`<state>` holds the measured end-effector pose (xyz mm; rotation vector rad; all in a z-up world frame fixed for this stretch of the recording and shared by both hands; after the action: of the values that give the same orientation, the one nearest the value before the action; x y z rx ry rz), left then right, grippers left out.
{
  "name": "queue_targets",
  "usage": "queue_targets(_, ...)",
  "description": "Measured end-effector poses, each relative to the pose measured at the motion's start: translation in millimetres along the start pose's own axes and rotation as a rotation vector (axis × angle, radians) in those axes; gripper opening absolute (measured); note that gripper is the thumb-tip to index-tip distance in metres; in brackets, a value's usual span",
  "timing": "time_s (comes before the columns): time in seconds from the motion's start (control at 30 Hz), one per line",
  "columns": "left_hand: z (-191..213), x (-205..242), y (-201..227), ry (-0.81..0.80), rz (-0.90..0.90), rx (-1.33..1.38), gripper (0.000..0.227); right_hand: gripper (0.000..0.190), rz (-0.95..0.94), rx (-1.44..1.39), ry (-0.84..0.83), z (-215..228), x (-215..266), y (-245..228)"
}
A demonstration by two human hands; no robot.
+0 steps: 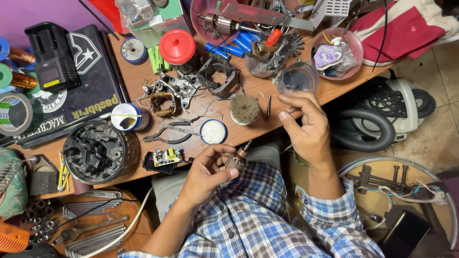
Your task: Cleaning and scraping residue from an electric motor's armature using a utility knife.
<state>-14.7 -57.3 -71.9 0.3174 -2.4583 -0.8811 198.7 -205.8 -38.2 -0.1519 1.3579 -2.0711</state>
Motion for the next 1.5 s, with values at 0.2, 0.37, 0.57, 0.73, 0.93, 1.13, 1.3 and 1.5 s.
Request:
queue_targets(0.2,-2,-5,5,0.007,-0.013,0.014,0.048,0.01,0.036,0.114,0.06,5,-14,16)
queue_targets(0.37,-5,-3,13,-0.002,-0.017,0.023,0.049,0.011,0.133,0.221,0.119,8,-46,1)
queue_targets(0.57,-1,-4,22,0.001,-0.033,0.029,0.048,0.024,0.362,0.449,0.022,-7,-102,1)
queue_targets(0.73,-6,-2,36,0.002,0.092,-0.082,0.046,0.032,0.366,0.797,-0.172,-31,-130,22)
queue_targets(0.93,0,-4,38,0.02,0.093,-0.085,0.047,0.014,0.259,0.77,-0.267,-33,-137,37)
queue_targets(1.13,-3,-6,36,0.004,0.1,-0.055,0.046,0.014,-0.01,0.282,-0.288,-12,-144,42)
queue_targets(1.3,-2,-8,34,0.006,0.097,-0.06,0.046,0.01,-0.134,0.164,-0.315,-8,-143,41)
queue_targets(1.5,2,-6,30,0.006,0.08,-0.024,0.045,0.008,-0.173,0.061,-0.225,-7,-143,59)
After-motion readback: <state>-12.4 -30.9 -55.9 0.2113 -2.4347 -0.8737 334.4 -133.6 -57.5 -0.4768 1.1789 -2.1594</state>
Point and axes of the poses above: each hand's wrist, its own x-axis away from the middle knuckle, its own z-axis out of the back of the hand, y = z × x, the point moved 5 cm from there along -x, towards the middle knuckle, and after that the axes turned 14 degrees about x, right-handed, at the moved point
